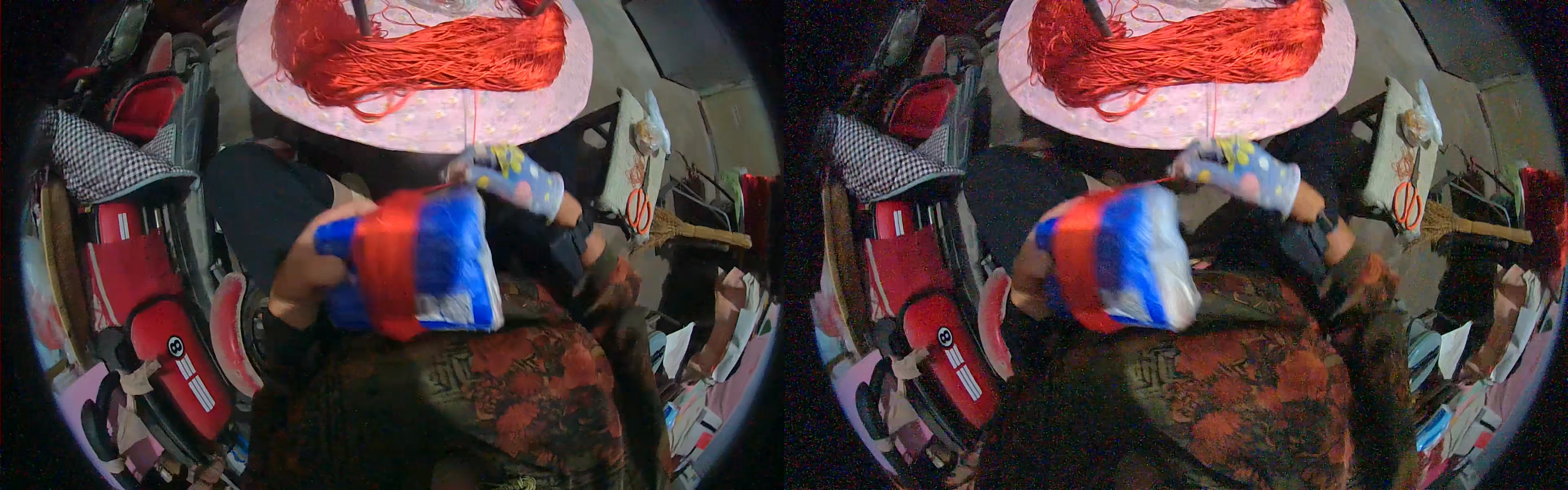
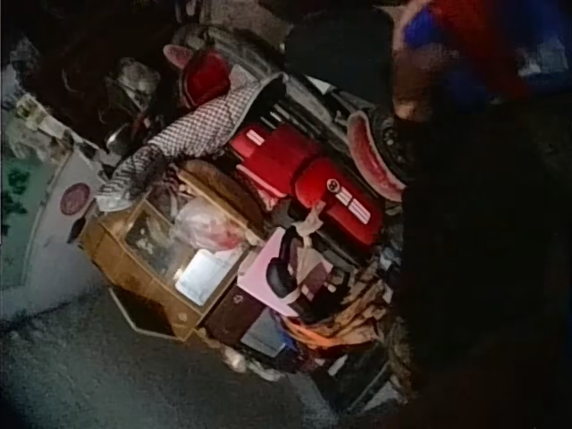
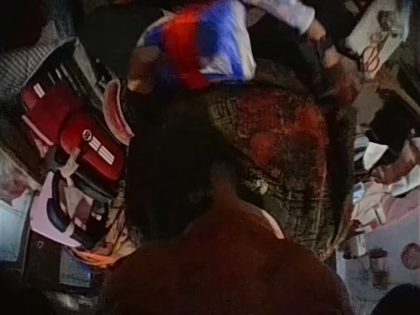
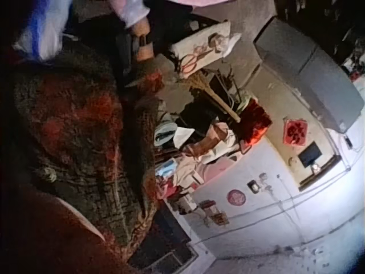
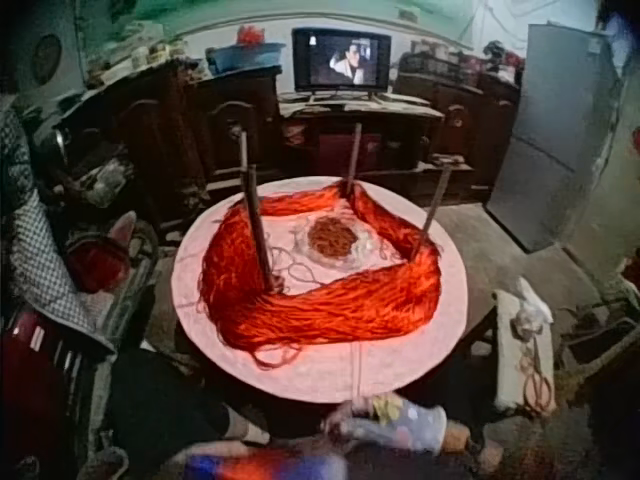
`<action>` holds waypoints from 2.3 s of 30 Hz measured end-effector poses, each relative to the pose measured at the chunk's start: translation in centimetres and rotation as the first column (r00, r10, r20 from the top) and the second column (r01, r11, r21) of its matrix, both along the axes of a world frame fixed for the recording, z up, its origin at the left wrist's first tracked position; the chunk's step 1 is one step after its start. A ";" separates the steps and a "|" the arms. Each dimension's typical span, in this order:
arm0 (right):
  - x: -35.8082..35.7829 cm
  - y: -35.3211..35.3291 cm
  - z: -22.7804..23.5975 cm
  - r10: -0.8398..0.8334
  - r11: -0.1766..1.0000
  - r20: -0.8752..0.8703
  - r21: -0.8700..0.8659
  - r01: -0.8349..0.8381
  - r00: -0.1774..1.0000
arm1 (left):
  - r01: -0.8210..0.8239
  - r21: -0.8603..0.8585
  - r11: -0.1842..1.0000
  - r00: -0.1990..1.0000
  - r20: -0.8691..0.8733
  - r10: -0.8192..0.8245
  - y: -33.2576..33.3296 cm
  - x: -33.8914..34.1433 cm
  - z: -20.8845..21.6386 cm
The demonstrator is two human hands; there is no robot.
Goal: Winding red wire or string around a blue component package.
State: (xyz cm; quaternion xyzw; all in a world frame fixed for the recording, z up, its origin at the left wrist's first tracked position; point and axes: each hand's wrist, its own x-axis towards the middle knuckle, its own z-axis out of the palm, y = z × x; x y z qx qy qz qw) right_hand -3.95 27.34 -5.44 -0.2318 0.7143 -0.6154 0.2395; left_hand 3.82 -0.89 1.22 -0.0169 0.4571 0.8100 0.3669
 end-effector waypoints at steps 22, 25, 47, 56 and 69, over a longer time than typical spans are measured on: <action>4.8 -1.5 2.8 0.319 0.890 -0.491 0.450 -0.077 0.811 | -0.465 0.021 0.885 0.884 0.064 0.463 1.3 -1.6 -2.0; 3.6 -1.4 6.4 0.428 0.875 -0.561 0.454 -0.169 0.708 | -0.319 -0.292 0.902 0.947 -0.120 0.296 0.6 -1.5 -3.3; -0.4 -1.8 7.9 0.279 0.953 -0.326 0.213 -0.217 0.903 | 0.081 -0.325 0.942 0.996 -0.008 -0.088 1.4 -1.6 -1.2; 1.8 -0.5 -0.2 0.225 0.967 0.259 -0.178 -0.182 0.939 | 0.388 0.227 0.893 0.918 -0.006 -0.398 -4.2 -1.5 -7.5; -1.8 -1.3 6.8 0.169 0.972 -0.326 0.214 -0.102 0.930 | 0.040 -0.441 0.896 0.987 -0.120 -0.103 0.8 -1.3 -1.1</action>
